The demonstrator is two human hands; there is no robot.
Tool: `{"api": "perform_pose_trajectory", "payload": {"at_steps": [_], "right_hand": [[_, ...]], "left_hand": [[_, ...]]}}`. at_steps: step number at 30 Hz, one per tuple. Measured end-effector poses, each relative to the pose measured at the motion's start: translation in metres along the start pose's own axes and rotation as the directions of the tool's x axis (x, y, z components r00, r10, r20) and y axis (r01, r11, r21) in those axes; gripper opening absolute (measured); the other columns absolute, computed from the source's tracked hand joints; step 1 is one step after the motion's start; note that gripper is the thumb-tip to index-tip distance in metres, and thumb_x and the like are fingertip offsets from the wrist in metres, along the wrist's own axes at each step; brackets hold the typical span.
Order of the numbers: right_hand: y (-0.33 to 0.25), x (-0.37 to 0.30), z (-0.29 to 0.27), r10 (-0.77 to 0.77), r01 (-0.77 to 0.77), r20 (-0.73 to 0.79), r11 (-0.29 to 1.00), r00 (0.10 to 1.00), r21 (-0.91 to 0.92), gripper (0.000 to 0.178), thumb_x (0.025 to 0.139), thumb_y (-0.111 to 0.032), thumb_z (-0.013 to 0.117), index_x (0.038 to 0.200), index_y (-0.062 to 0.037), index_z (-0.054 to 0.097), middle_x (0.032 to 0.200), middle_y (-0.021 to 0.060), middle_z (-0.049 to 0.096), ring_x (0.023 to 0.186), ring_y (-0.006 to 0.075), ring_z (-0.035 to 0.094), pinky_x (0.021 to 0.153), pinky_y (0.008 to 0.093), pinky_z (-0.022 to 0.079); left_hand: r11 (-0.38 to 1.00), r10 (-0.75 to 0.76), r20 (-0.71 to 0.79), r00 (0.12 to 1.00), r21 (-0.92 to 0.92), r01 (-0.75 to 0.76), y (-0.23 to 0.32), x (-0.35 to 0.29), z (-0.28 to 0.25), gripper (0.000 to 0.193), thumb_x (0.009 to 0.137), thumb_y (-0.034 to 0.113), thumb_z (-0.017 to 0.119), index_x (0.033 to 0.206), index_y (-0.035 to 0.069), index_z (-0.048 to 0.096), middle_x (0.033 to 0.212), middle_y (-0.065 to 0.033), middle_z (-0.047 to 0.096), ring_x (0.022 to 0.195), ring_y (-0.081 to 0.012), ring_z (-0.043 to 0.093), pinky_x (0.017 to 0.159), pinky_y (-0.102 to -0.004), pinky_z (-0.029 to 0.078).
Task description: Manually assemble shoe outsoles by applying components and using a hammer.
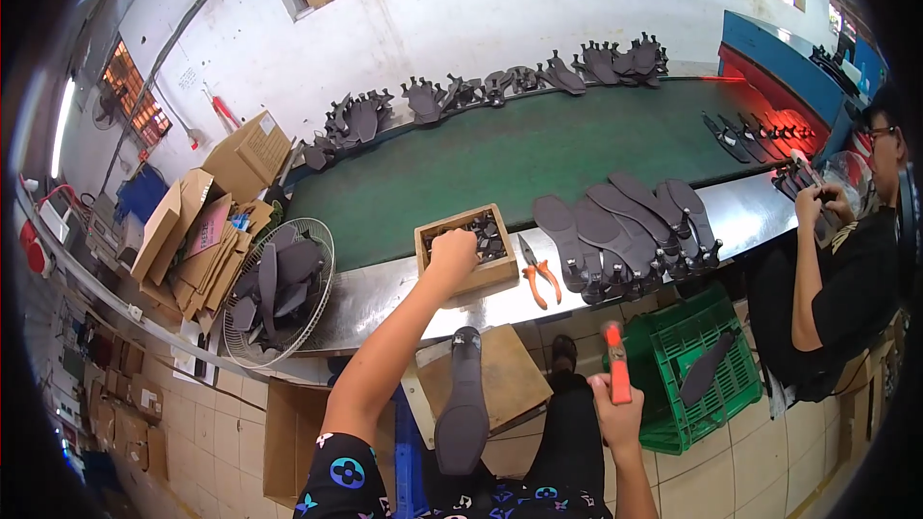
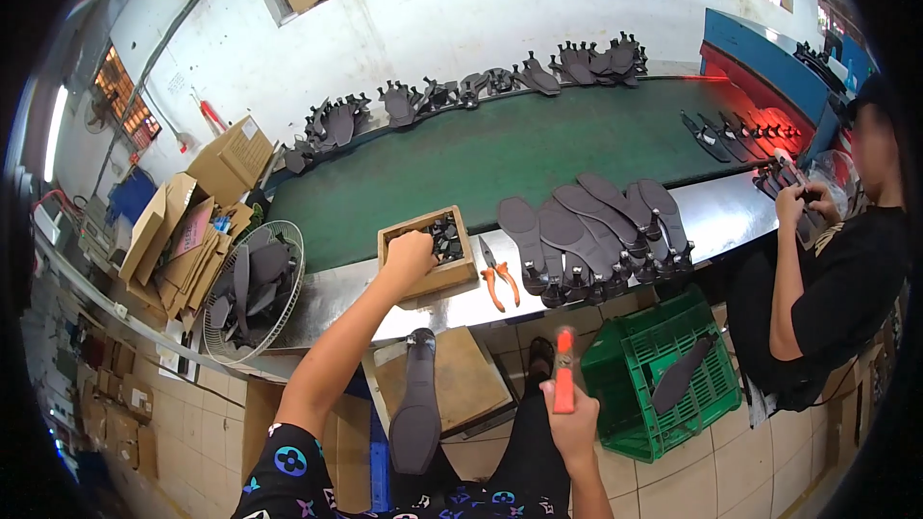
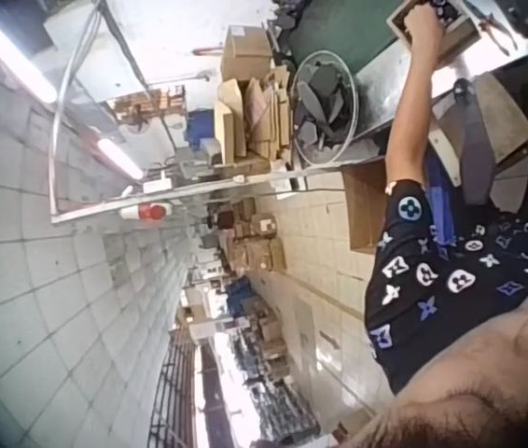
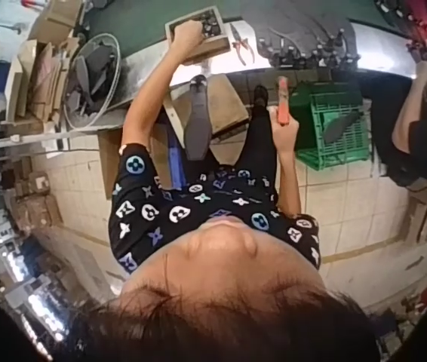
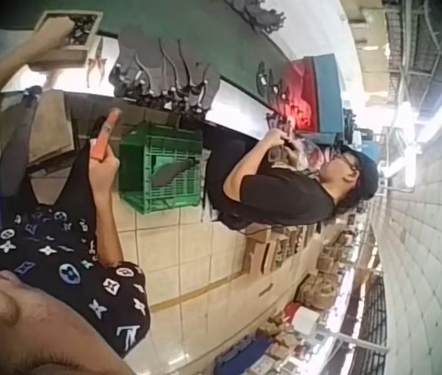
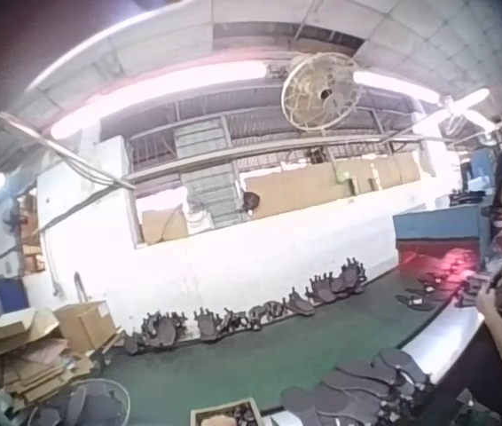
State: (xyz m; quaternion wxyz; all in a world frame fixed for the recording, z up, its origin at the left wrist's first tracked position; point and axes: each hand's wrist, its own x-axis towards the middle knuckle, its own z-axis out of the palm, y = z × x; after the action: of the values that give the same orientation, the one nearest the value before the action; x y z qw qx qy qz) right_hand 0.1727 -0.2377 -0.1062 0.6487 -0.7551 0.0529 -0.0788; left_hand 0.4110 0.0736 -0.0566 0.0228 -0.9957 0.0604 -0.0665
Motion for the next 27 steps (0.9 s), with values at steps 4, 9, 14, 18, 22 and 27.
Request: {"api": "perform_pose_trajectory", "payload": {"at_steps": [4, 9, 14, 18, 22, 27], "right_hand": [[-0.032, 0.022, 0.015, -0.116, 0.114, 0.141, 0.993, 0.983, 0.020, 0.018, 0.093, -0.012, 0.067, 0.097, 0.0044, 0.072, 0.073, 0.0082, 0.070, 0.068, 0.0061, 0.063, 0.061, 0.0246, 0.048], [-0.078, 0.046, 0.036, -0.310, 0.266, 0.308, 0.947, 0.899, 0.178, 0.024, 0.090, -0.010, 0.072, 0.109, 0.0037, 0.071, 0.081, 0.0067, 0.074, 0.071, 0.0083, 0.068, 0.066, 0.0253, 0.053], [-0.092, 0.041, 0.074, -0.132, -0.053, 0.537, 0.947, 0.833, 0.316, 0.027, 0.086, -0.014, 0.077, 0.106, 0.0041, 0.071, 0.081, 0.0037, 0.071, 0.070, 0.0064, 0.062, 0.065, 0.0233, 0.050], [-0.099, 0.030, 0.075, 0.067, -0.174, 0.642, 0.979, 0.764, 0.105, 0.026, 0.084, -0.013, 0.078, 0.103, 0.0043, 0.070, 0.076, 0.0013, 0.067, 0.069, 0.0056, 0.059, 0.064, 0.0231, 0.048], [-0.094, 0.033, 0.095, -0.077, -0.071, 0.587, 0.972, 0.806, 0.225, 0.020, 0.085, -0.012, 0.077, 0.097, -0.0008, 0.064, 0.068, -0.0011, 0.059, 0.049, 0.0043, 0.050, 0.042, 0.0207, 0.035], [-0.085, 0.052, 0.111, -0.010, -0.031, 0.620, 0.998, 0.785, 0.055, 0.021, 0.088, -0.013, 0.074, 0.101, 0.0014, 0.067, 0.066, -0.0017, 0.060, 0.049, 0.0043, 0.050, 0.043, 0.0204, 0.036]], "left_hand": [[0.999, 0.047, -0.132, 0.990, -0.018, -0.050, -0.016, -0.019, -0.018, 0.019, 0.081, 0.019, 0.069, 0.079, 0.001, 0.072, 0.085, -0.0169, 0.069, 0.084, -0.0332, 0.068, 0.071, -0.0446, 0.056], [0.840, 0.482, -0.284, 0.829, -0.121, -0.529, 0.017, -0.111, -0.094, 0.013, 0.088, 0.016, 0.065, 0.098, 0.006, 0.063, 0.090, -0.0081, 0.059, 0.087, -0.0268, 0.062, 0.066, -0.0385, 0.055], [0.773, 0.605, -0.236, 0.760, -0.056, -0.632, 0.043, -0.191, -0.135, 0.020, 0.082, 0.014, 0.071, 0.099, 0.008, 0.061, 0.086, -0.0044, 0.055, 0.079, -0.0217, 0.061, 0.060, -0.0317, 0.055], [0.839, 0.370, -0.375, 0.850, -0.259, -0.479, 0.031, -0.210, -0.112, 0.037, 0.077, 0.023, 0.080, 0.103, 0.004, 0.062, 0.093, -0.0075, 0.060, 0.082, -0.0257, 0.063, 0.068, -0.0364, 0.055], [0.703, -0.177, -0.203, 0.963, -0.711, -0.021, 0.004, -0.200, -0.028, 0.040, 0.076, 0.026, 0.082, 0.103, 0.001, 0.068, 0.109, -0.0129, 0.069, 0.106, -0.0298, 0.065, 0.086, -0.0356, 0.053], [0.230, -0.111, -0.018, 0.994, -0.973, 0.009, 0.013, -0.198, 0.001, 0.032, 0.077, 0.024, 0.081, 0.106, 0.010, 0.075, 0.109, -0.0104, 0.073, 0.112, -0.0289, 0.065, 0.102, -0.0413, 0.044]]}}
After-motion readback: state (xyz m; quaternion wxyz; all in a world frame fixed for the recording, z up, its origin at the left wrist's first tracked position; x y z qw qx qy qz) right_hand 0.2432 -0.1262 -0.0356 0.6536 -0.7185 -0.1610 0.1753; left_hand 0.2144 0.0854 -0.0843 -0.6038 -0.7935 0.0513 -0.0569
